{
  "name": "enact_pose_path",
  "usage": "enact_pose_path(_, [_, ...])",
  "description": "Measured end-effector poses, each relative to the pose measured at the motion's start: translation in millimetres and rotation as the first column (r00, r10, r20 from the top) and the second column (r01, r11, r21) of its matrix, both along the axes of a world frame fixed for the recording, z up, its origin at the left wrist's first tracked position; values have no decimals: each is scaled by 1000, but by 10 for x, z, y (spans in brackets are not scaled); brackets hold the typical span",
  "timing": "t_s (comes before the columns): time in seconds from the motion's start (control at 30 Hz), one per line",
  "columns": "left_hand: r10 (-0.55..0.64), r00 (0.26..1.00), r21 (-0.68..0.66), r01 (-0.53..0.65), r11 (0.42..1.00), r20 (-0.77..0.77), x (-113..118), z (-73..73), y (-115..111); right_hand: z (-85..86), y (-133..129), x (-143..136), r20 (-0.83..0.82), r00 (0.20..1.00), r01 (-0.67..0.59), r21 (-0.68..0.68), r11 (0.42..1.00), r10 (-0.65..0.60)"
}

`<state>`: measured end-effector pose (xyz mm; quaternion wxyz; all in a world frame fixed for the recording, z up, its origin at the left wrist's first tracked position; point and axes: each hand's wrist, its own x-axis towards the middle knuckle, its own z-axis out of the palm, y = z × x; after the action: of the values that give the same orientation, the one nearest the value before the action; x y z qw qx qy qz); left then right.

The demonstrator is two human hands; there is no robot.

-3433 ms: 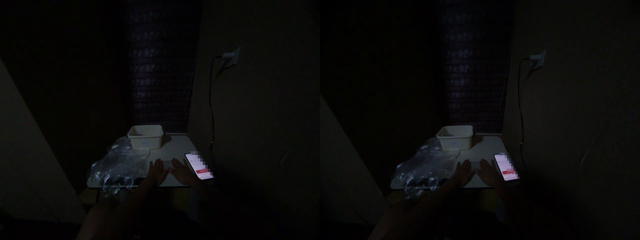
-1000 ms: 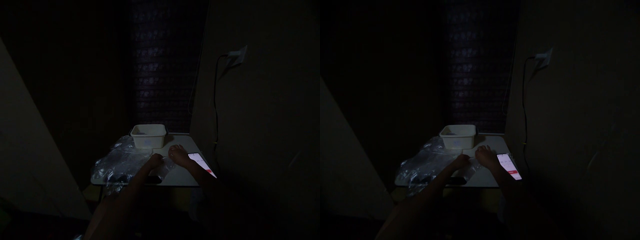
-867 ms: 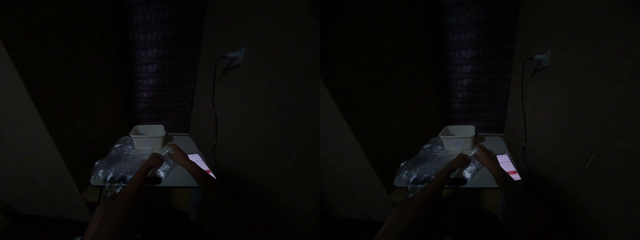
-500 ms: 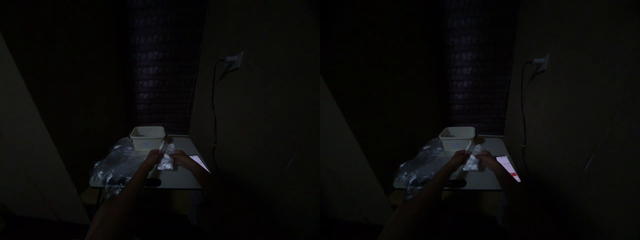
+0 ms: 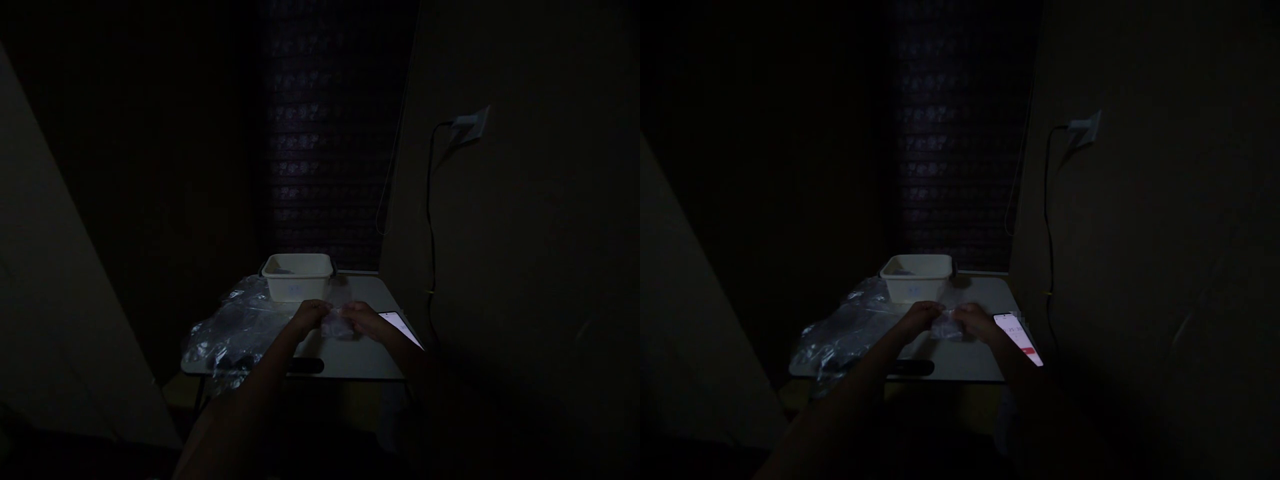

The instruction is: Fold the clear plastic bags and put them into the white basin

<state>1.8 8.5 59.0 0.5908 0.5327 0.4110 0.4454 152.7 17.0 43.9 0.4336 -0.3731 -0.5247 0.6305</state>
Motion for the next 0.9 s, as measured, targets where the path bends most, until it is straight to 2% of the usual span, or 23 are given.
enact_pose_path(0.3, [-9, 1000, -12, 8, 1000, -30, -28, -21, 34, 78, -58, 18, -93, 995, 36, 12, 999, -35])
enact_pose_path(0.57, [-25, 999, -6, 24, 1000, -24, -11, 75, -47, 134, -92, 21, -81, 995, 55, -21, 998, -57])
enact_pose_path(0.63, [-9, 996, 15, 11, 1000, -85, -9, 71, -37, 127, -81, 35, -81, 995, 61, -29, 998, -63])
enact_pose_path(0.77, [44, 942, 61, -25, 998, -332, -10, -24, 40, 85, -54, 76, -83, 992, 86, -81, 993, -93])
enact_pose_path(0.9, [71, 887, 72, -42, 996, -457, -34, -177, 119, -57, -15, 151, 105, 982, 172, -171, 970, -155])
